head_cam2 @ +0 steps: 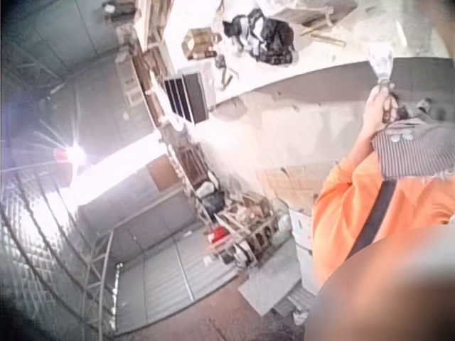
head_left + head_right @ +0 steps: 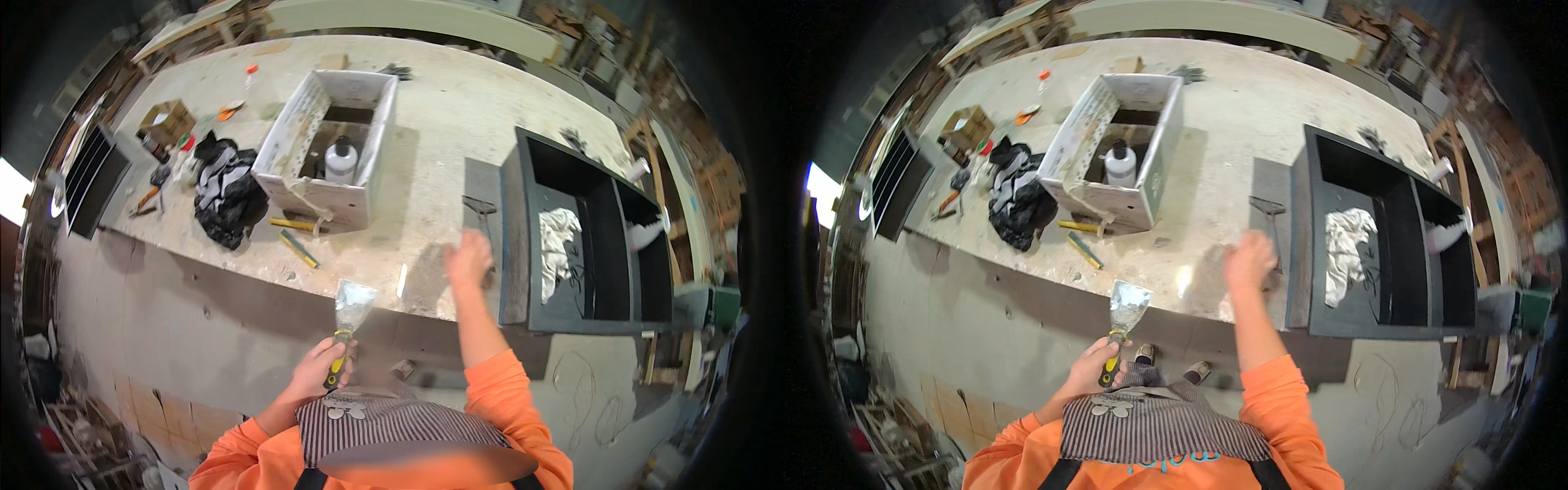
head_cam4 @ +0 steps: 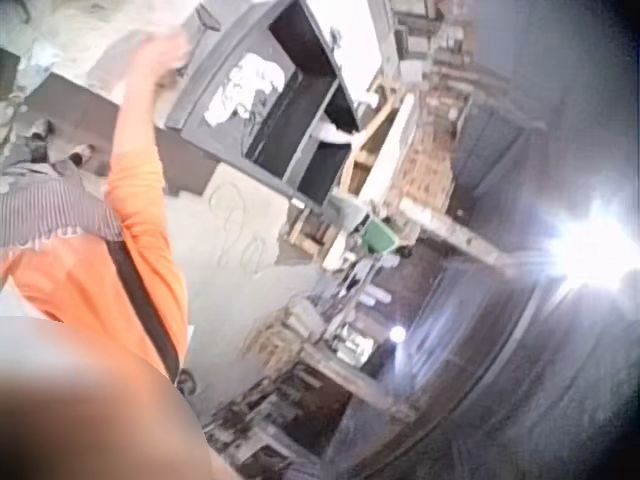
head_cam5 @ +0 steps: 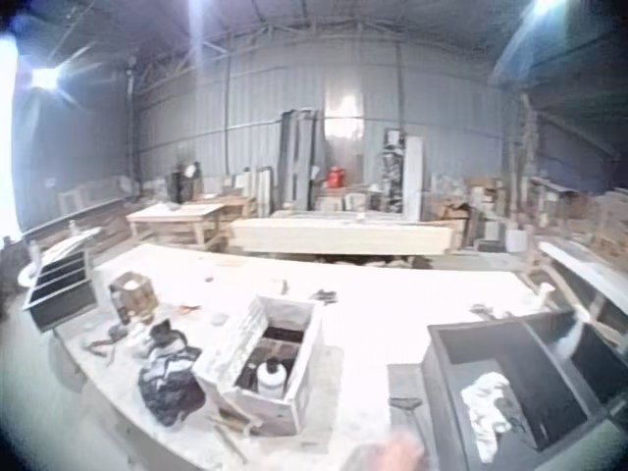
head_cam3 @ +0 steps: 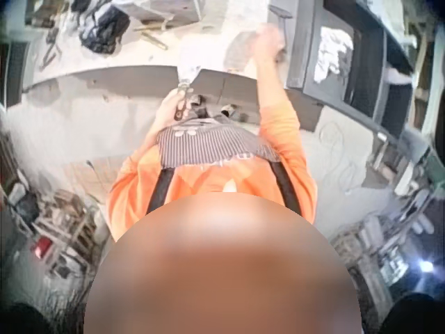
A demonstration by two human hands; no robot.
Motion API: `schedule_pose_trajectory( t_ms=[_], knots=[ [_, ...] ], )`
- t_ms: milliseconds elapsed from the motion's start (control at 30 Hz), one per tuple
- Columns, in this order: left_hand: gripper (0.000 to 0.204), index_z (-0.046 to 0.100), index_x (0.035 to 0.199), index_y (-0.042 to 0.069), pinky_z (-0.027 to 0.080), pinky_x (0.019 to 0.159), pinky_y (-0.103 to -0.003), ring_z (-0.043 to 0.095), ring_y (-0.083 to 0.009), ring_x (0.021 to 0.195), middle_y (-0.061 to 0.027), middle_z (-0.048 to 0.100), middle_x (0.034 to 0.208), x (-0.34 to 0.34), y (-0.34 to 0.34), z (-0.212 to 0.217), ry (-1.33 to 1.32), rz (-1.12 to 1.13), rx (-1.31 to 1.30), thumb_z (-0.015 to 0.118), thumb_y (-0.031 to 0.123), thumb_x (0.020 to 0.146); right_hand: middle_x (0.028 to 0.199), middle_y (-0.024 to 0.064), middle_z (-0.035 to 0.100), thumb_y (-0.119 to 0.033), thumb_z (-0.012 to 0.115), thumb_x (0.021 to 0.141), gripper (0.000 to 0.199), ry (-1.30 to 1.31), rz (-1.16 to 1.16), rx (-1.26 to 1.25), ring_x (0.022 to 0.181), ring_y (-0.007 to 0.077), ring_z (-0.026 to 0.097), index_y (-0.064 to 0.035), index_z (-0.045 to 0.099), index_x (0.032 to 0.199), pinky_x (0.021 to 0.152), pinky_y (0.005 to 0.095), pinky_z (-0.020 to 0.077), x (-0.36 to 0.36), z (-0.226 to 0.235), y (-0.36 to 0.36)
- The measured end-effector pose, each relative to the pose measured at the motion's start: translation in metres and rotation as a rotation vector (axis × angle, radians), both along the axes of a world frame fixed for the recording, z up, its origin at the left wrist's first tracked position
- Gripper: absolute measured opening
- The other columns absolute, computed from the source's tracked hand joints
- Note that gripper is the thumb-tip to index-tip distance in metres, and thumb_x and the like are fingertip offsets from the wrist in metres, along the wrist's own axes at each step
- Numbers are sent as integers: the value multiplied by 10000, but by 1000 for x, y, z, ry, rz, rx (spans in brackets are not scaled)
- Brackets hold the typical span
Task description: The person uses a flashlight to inspect a workbench, then scrapes a white residue from a large flat panel using a scraper. The person moves around the workshop and continues scraping the panel surface.
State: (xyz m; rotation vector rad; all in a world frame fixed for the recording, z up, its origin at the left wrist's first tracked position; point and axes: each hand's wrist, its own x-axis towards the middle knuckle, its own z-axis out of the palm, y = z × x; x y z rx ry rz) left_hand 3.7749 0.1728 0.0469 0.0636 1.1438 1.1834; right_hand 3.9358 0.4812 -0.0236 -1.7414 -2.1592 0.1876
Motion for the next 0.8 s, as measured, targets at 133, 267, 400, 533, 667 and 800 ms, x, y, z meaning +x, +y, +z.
schedule_pose_trajectory(
  t_ms=[133,267,400,533,667,800],
  knots=[
    [313,518,1199,23,418,491,-280,529,-169,556,-104,589,730,14,15,-25,-23,-44,-26,469,257,998,1281,198,525,-169,656,849,498,-68,-268,-365,1237,370,472,-58,493,1306,1014,523,374,24,6,50],
    [314,514,1179,8,405,472,-275,522,-163,547,-99,568,696,20,29,-58,42,-10,21,459,262,1003,1273,236,518,-122,611,868,501,-109,-230,-425,1176,404,503,-27,454,1334,991,498,412,25,-3,50],
    [304,525,1170,27,408,462,-280,524,-159,534,-91,564,678,14,39,-81,129,22,89,461,274,1006,1215,291,505,-77,552,869,476,169,23,-335,1144,440,499,14,460,1326,970,482,426,25,24,-7],
    [287,543,1149,64,408,449,-283,520,-162,506,-82,577,685,9,46,-100,-63,151,-79,497,299,991,1118,302,500,-66,536,859,488,255,442,-346,1019,447,525,18,457,1333,922,474,443,33,65,-109],
    [248,561,1093,96,398,445,-277,521,-152,514,-46,570,713,14,52,-118,-81,184,-84,535,313,976,1103,259,525,-42,540,845,504,121,586,-455,1040,425,533,6,464,1342,904,454,465,17,73,-178],
    [242,564,1039,98,365,426,-259,492,-120,508,-10,529,687,24,53,-129,-16,191,10,543,331,978,1053,272,557,-123,552,888,492,-170,533,-605,891,432,604,-8,451,1355,765,473,522,-6,71,-201]
  ],
)
